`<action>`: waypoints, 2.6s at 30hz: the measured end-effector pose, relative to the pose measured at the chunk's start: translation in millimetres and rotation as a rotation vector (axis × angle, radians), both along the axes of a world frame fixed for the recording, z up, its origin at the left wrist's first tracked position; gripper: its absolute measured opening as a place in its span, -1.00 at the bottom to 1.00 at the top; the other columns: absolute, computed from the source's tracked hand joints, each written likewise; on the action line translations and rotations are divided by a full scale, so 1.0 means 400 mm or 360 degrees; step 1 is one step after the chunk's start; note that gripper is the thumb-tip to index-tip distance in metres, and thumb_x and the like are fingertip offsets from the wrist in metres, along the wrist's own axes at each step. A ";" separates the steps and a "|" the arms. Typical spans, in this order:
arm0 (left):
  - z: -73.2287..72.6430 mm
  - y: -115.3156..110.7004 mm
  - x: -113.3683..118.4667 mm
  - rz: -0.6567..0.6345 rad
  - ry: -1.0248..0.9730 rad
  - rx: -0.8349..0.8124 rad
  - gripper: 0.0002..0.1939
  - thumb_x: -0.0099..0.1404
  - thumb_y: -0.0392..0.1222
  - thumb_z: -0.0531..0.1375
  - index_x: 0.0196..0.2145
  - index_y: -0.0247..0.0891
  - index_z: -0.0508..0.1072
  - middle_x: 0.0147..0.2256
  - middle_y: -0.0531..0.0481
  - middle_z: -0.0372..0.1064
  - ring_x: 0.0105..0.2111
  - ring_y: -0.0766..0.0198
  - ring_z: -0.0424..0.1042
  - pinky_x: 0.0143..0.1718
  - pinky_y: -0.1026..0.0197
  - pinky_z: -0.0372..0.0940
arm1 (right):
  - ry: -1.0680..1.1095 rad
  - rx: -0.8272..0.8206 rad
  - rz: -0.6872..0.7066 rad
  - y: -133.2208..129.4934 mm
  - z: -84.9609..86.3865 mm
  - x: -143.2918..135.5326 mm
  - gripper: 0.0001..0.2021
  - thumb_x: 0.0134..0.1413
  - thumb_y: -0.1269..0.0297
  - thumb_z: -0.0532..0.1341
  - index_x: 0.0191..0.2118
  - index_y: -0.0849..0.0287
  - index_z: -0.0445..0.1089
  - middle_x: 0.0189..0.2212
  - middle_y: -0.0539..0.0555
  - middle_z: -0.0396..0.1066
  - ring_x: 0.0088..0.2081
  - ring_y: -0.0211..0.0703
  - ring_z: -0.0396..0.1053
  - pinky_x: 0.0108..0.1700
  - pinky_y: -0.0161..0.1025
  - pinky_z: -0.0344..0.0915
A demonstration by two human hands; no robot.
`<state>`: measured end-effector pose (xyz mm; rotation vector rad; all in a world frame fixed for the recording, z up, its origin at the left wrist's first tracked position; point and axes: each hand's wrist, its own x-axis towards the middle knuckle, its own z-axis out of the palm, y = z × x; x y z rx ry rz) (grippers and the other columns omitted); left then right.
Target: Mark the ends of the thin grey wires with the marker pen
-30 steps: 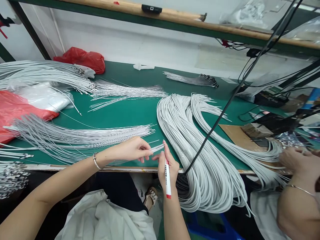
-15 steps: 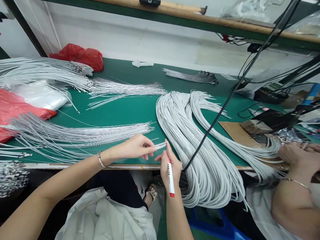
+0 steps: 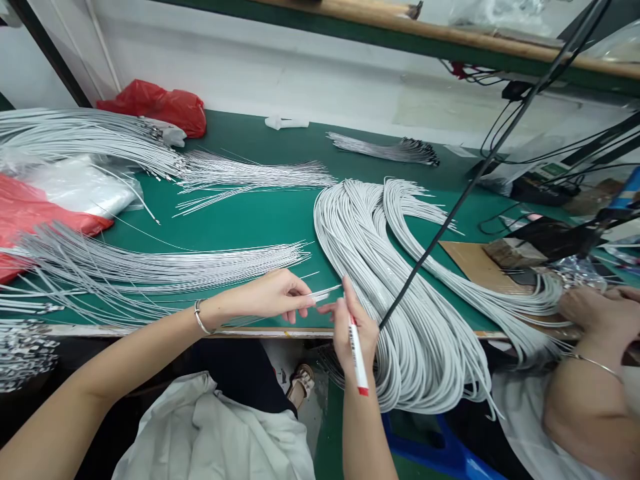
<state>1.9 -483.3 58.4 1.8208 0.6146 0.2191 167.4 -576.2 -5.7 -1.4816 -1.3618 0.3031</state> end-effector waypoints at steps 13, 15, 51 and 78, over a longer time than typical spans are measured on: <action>-0.001 0.006 -0.005 -0.0024 -0.0026 -0.0085 -0.62 0.32 0.05 0.12 -0.37 -0.35 0.51 -0.50 -0.01 0.43 -0.53 0.36 0.41 -0.49 0.35 0.33 | -0.0341 0.0174 0.0190 0.003 0.003 -0.031 -0.53 0.24 0.42 0.01 0.25 0.19 0.18 -0.57 -0.01 0.44 -0.52 -0.18 0.38 -0.34 -0.20 0.34; -0.005 0.007 -0.006 -0.0012 -0.0011 -0.0092 -0.63 0.32 0.04 0.13 -0.35 -0.35 0.51 -0.51 -0.01 0.42 -0.52 0.36 0.40 -0.48 0.35 0.33 | -0.0398 0.0256 0.0142 0.005 0.000 -0.047 -0.52 0.24 0.43 0.01 0.26 0.22 0.16 -0.57 -0.02 0.42 -0.53 -0.20 0.35 -0.36 -0.23 0.30; 0.077 -0.002 -0.045 -0.0126 0.0263 0.0141 -0.68 0.38 -0.08 0.05 -0.41 -0.34 0.43 -0.50 0.00 0.44 -0.53 0.35 0.44 -0.51 0.40 0.25 | 0.0237 0.0206 0.0244 0.000 -0.029 -0.011 -0.65 0.24 0.27 0.08 0.11 0.13 0.35 -0.52 0.00 0.50 -0.45 -0.18 0.44 -0.25 -0.17 0.39; 0.058 0.007 -0.024 -0.0144 0.0174 0.0097 -0.63 0.39 -0.02 0.04 -0.34 -0.36 0.47 -0.44 -0.03 0.46 -0.52 0.38 0.44 -0.51 0.40 0.29 | 0.0251 0.0164 0.0231 -0.002 -0.034 -0.053 -0.54 0.25 0.30 0.07 0.25 0.17 0.17 -0.48 0.02 0.50 -0.44 -0.19 0.44 -0.29 -0.22 0.39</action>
